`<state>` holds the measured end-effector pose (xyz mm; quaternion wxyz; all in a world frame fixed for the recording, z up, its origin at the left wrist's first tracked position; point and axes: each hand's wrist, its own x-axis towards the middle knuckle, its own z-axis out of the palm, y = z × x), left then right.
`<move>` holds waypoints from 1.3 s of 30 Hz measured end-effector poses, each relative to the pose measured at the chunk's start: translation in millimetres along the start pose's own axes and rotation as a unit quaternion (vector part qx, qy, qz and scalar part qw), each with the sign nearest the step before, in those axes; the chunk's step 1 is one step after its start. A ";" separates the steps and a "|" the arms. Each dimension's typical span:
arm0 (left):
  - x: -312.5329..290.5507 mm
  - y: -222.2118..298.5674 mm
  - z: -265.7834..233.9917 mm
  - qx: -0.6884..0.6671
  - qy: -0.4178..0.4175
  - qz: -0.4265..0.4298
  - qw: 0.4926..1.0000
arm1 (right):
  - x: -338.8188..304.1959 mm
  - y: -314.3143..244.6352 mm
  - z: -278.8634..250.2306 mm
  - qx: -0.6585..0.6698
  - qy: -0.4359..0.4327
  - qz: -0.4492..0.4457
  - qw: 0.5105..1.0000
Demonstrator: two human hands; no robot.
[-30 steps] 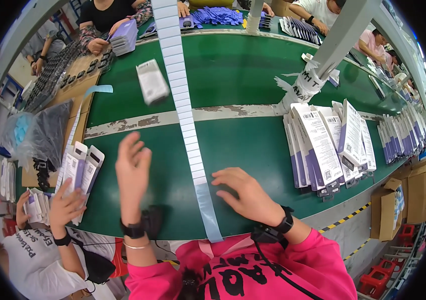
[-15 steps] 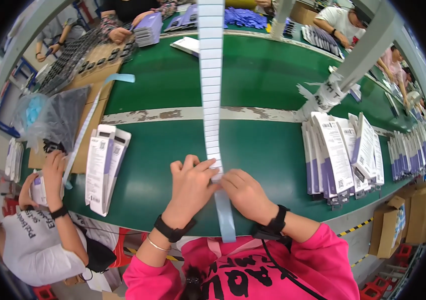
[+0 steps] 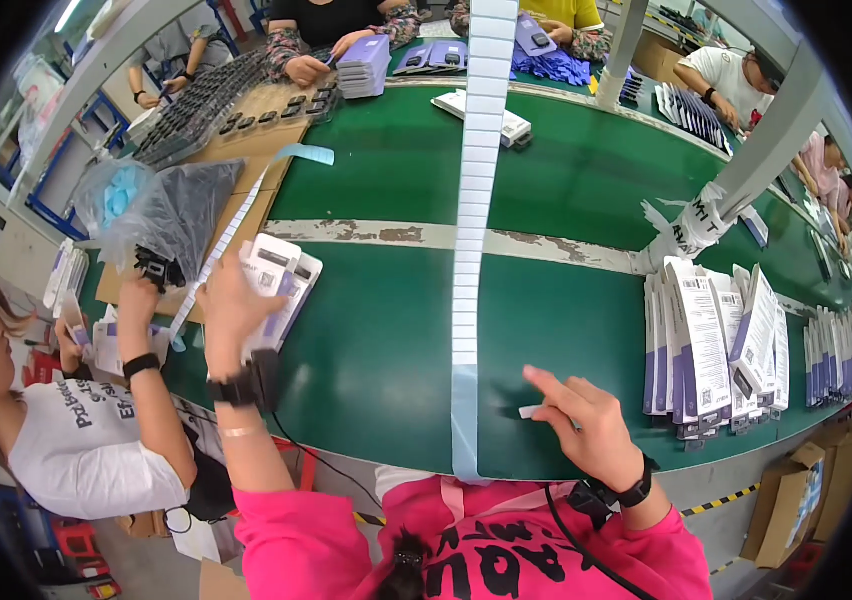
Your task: The person peels a sticker from a roll and applies it to a box before folding the flaps closed and placing it onto a stack.
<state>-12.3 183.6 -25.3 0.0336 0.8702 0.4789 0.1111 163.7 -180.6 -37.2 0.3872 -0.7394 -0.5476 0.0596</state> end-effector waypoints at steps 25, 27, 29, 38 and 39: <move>-177.2 156.9 -22.5 -0.491 -0.202 0.250 0.810 | 53.1 -48.8 -45.3 -0.219 -0.048 0.035 0.974; -192.0 157.6 -2.7 -0.608 -0.154 0.208 0.751 | 51.6 -31.8 -43.1 -0.053 -0.035 0.024 0.998; -198.2 154.9 15.3 -0.691 -0.076 0.194 0.692 | 37.0 -16.8 -29.1 0.050 0.004 0.005 0.999; -218.2 151.4 61.5 -0.667 -0.203 0.115 0.708 | -19.0 21.0 13.6 0.388 0.014 0.111 0.915; -222.1 158.2 66.7 -0.709 -0.161 0.077 0.682 | -22.2 30.2 20.3 0.358 0.021 0.045 0.933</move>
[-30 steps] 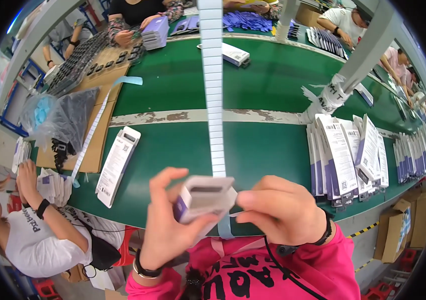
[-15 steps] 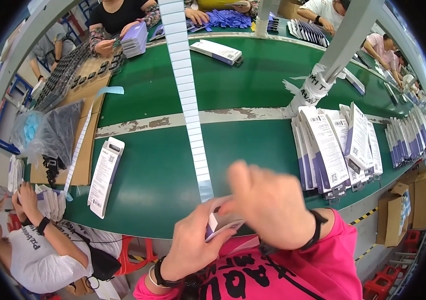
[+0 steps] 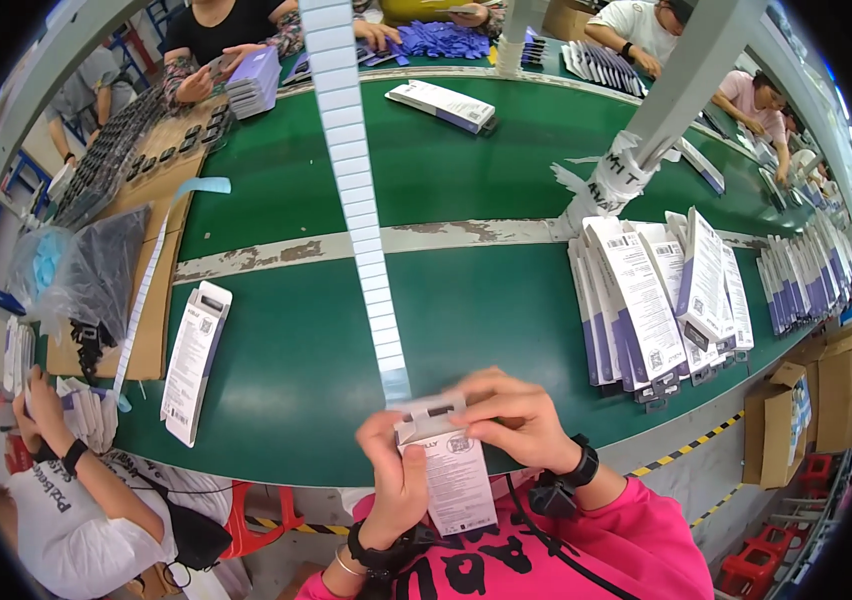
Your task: The person peels a sticker from a roll and applies it to a box before folding the flaps closed and placing it onto a stack.
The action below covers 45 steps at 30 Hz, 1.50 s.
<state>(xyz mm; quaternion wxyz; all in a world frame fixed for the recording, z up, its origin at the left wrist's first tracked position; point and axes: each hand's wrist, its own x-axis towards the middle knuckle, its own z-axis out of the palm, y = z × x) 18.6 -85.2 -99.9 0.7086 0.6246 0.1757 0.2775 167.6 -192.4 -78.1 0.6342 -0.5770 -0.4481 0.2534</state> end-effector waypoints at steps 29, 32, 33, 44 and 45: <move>-11.1 23.4 -22.4 0.183 -0.054 -0.080 0.978 | -36.6 -33.3 9.4 -0.021 0.049 0.062 0.997; -5.8 21.7 -27.2 0.177 -0.086 -0.036 0.980 | -36.9 -27.7 9.2 -0.046 0.039 0.005 0.998; -4.2 25.7 -25.7 0.196 -0.094 -0.015 0.976 | -37.7 -26.6 9.4 -0.044 0.038 0.005 0.998; -8.8 20.3 -23.6 0.297 -0.144 0.134 0.934 | -41.6 -25.0 5.1 0.022 0.048 0.026 0.998; -9.7 20.4 -25.9 0.298 -0.144 0.128 0.935 | -41.0 -26.6 6.7 0.026 0.047 0.031 0.998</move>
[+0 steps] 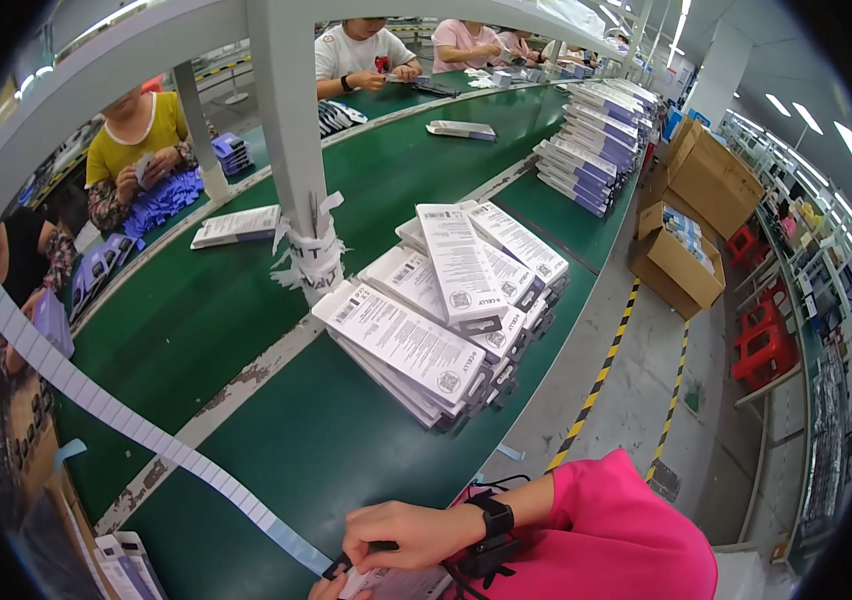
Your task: The person peels a sticker from a roll and applies it to a box before folding the flaps closed and placing it onto a stack.
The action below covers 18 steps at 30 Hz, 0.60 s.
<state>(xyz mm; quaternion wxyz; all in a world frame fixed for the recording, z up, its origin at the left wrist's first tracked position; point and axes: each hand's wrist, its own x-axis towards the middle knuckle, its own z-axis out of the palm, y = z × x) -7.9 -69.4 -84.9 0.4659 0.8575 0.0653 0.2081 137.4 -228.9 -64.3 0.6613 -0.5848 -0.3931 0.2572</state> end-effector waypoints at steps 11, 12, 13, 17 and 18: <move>-11.6 -11.8 -3.2 0.039 0.004 0.081 0.996 | -10.0 17.5 -1.0 0.010 -0.029 -0.132 0.991; -12.6 -11.2 -5.0 0.051 -0.003 0.067 0.996 | -10.1 16.9 -1.4 0.010 -0.029 -0.130 0.991; -12.7 -9.9 -6.2 0.050 -0.005 0.067 0.997 | -10.2 16.1 -1.4 0.010 -0.038 -0.136 0.990; -2.6 7.3 -9.8 0.021 -0.024 0.043 0.999 | -12.4 20.4 -2.2 0.006 -0.057 -0.161 0.985; 0.5 12.0 -11.2 -0.012 -0.029 0.001 1.000 | -12.6 22.4 -2.2 0.007 -0.057 -0.160 0.985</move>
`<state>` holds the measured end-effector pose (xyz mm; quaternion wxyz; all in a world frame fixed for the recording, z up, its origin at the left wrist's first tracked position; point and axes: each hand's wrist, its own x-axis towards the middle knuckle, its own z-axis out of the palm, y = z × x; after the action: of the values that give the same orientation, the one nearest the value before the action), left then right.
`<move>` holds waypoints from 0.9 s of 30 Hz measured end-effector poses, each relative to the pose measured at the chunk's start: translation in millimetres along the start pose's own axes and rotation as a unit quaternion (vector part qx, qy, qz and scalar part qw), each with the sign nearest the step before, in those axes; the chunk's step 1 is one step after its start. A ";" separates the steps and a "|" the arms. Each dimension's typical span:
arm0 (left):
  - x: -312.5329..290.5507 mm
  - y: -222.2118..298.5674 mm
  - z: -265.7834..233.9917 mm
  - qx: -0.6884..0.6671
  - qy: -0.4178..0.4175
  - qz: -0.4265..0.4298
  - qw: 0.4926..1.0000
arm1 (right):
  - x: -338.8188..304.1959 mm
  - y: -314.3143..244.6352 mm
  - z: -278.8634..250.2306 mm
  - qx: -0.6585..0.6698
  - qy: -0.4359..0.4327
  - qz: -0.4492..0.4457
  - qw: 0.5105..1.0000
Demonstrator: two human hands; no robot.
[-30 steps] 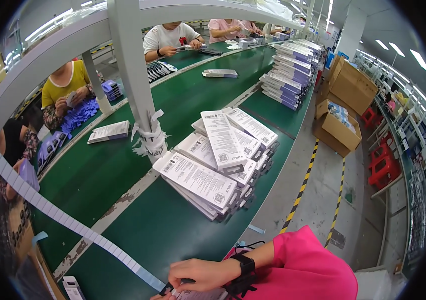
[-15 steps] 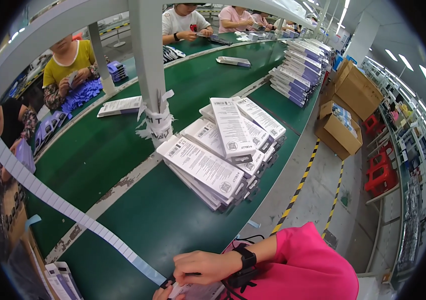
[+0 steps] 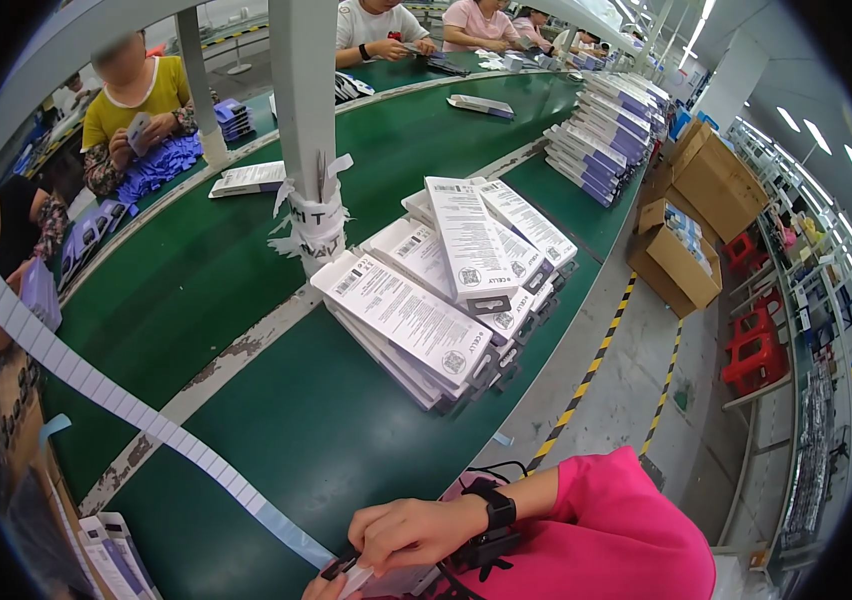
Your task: The person peels a sticker from a roll and applies it to a box before folding the flaps closed and placing it onto a stack.
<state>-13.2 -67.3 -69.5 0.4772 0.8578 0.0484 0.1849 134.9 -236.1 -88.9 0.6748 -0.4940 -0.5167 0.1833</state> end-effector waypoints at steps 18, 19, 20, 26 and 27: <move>-10.3 -35.1 28.2 0.003 0.037 0.075 0.996 | -19.6 13.0 -3.0 -0.039 0.014 -0.017 0.999; -10.6 -33.3 28.1 0.006 0.039 0.075 0.996 | -13.0 2.8 -10.1 -0.092 -0.014 0.004 0.996; -9.3 -29.9 29.2 -0.005 0.036 0.045 0.998 | -5.8 -12.3 -20.0 -0.150 -0.035 0.028 0.988; 19.2 1.4 -22.9 -0.163 0.159 -0.123 0.966 | 42.1 -79.4 -136.0 -0.734 0.297 0.187 0.582; 33.3 18.8 -39.5 -0.177 0.121 -0.164 0.963 | 36.7 -78.7 -156.1 -0.698 0.280 0.262 0.604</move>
<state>1.6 -37.2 -25.9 0.6358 0.7112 0.2119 0.2123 265.9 -317.8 0.9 0.1597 -0.9564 -0.1220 -0.2119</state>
